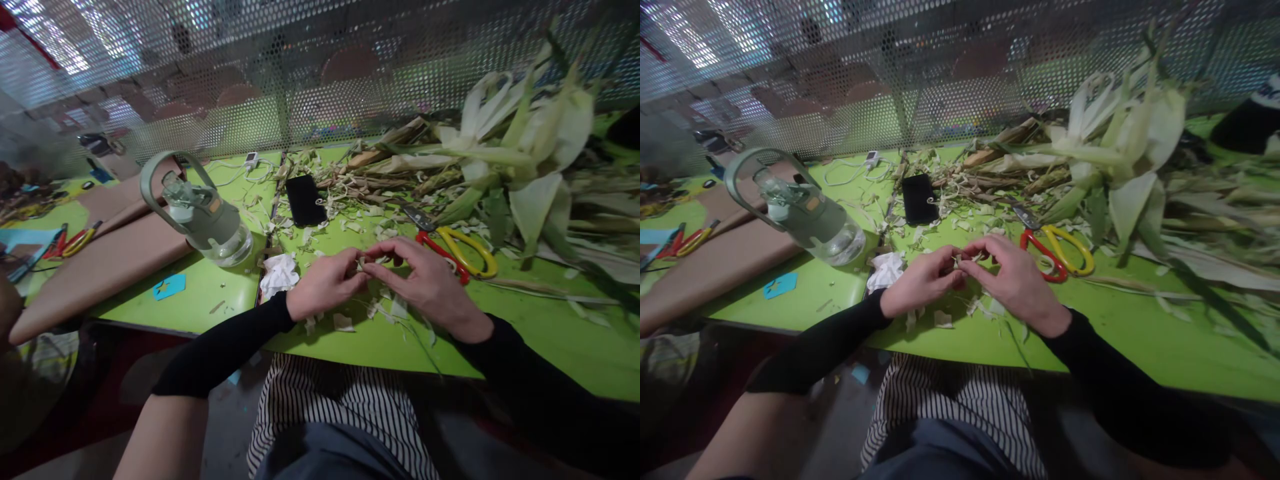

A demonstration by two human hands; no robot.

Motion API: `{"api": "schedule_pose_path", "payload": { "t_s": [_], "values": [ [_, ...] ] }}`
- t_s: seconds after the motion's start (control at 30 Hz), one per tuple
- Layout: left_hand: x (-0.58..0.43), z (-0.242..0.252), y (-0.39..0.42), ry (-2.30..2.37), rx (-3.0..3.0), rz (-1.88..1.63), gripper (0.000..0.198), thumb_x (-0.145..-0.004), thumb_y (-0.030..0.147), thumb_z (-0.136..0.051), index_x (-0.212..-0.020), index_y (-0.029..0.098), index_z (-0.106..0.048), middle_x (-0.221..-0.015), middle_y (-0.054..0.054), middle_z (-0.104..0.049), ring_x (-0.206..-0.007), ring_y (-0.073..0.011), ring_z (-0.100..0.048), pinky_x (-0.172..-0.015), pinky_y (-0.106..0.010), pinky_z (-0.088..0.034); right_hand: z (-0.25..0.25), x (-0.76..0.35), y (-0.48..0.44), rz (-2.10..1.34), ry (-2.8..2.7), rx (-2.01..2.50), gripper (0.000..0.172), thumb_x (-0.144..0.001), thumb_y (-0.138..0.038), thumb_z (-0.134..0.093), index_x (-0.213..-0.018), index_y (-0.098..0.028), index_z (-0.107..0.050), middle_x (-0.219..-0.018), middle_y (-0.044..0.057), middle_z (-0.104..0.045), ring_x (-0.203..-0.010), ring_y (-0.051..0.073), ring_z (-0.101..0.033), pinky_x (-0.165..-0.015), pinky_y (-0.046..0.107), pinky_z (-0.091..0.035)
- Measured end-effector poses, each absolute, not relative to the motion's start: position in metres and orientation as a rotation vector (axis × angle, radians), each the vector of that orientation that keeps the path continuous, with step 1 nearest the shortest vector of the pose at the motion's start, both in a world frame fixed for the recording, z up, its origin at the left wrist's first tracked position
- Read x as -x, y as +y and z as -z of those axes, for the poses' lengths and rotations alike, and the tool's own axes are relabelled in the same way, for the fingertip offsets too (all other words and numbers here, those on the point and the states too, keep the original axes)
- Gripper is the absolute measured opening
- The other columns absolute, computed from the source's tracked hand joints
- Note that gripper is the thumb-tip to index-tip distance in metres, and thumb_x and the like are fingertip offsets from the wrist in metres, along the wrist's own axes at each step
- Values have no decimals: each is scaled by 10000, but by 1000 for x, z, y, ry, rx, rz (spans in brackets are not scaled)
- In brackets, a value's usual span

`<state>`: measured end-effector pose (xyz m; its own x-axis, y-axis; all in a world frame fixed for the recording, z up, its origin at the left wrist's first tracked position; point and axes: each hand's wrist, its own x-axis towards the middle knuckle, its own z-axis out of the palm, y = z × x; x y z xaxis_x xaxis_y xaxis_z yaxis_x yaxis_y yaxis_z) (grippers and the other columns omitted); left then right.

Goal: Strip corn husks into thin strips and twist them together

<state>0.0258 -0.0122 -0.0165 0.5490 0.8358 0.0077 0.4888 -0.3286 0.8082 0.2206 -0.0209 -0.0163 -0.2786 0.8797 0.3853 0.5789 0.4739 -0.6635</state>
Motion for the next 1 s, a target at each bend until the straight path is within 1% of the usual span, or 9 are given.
{"api": "schedule_pose_path", "payload": {
  "t_s": [0.07,0.2,0.3,0.47,0.6,0.7,0.83,0.9,1.0],
  "values": [
    [-26,19,-12,1072,-2015,-540,153,-990,282,-517,-1098,179,-551,-880,-23,-730,-774,-155,-657,-717,-272,-462,18,-220,-19,-564,-1967,1247,204,-917,-446,-677,-948,-244,-678,-934,70,-724,-864,260,-681,-784,418,-545],
    [-28,18,-12,1116,-2078,-437,183,-1014,310,-493,-1117,172,-553,-970,-67,-758,-848,-192,-699,-766,-309,-500,22,-221,-16,-692,-1909,1296,275,-879,-506,-697,-884,-238,-640,-844,55,-689,-746,236,-653,-677,394,-529],
    [-29,15,-12,1114,-2088,-373,335,-1027,341,-481,-1283,128,-523,-1064,-123,-761,-918,-231,-721,-803,-346,-529,24,-223,-14,-704,-1944,1294,345,-885,-583,-670,-891,-239,-665,-896,75,-682,-763,247,-651,-675,413,-532],
    [-28,17,-13,1040,-2091,-361,682,-998,339,-533,-1592,131,-269,-1074,-117,-770,-923,-249,-730,-829,-362,-545,25,-228,-12,-565,-2030,1296,433,-879,-657,-633,-914,-239,-739,-1071,130,-649,-794,262,-632,-672,446,-529],
    [-26,21,-11,1046,-2053,-360,823,-986,338,-551,-1655,151,-110,-984,-71,-778,-827,-211,-707,-806,-346,-541,22,-228,-13,-663,-2094,1233,411,-908,-622,-607,-841,-243,-753,-953,112,-676,-831,274,-656,-708,440,-536],
    [-26,21,-10,1027,-1958,-430,749,-986,320,-565,-1631,159,-219,-971,-65,-778,-853,-200,-714,-819,-338,-548,19,-225,-15,-748,-2041,1231,329,-929,-542,-616,-845,-248,-739,-876,78,-716,-793,248,-666,-696,401,-534],
    [-27,20,-8,976,-1797,-531,395,-1035,330,-499,-1380,140,-535,-983,-87,-787,-913,-185,-735,-869,-328,-558,17,-223,-19,-760,-1884,1296,239,-930,-471,-629,-896,-247,-704,-836,51,-733,-722,220,-664,-612,345,-509],
    [-27,19,-7,956,-1797,-506,300,-1049,336,-477,-1244,142,-598,-995,-91,-791,-922,-175,-735,-880,-318,-556,17,-221,-20,-716,-1877,1297,224,-930,-457,-630,-892,-247,-696,-824,47,-725,-719,218,-659,-611,342,-503],
    [-25,17,-5,966,-1858,-439,267,-1046,341,-495,-1175,140,-615,-1036,-98,-792,-930,-175,-733,-862,-304,-547,18,-219,-20,-597,-1925,1243,235,-936,-458,-625,-849,-248,-685,-844,57,-702,-769,228,-652,-657,359,-510]
  ]
}}
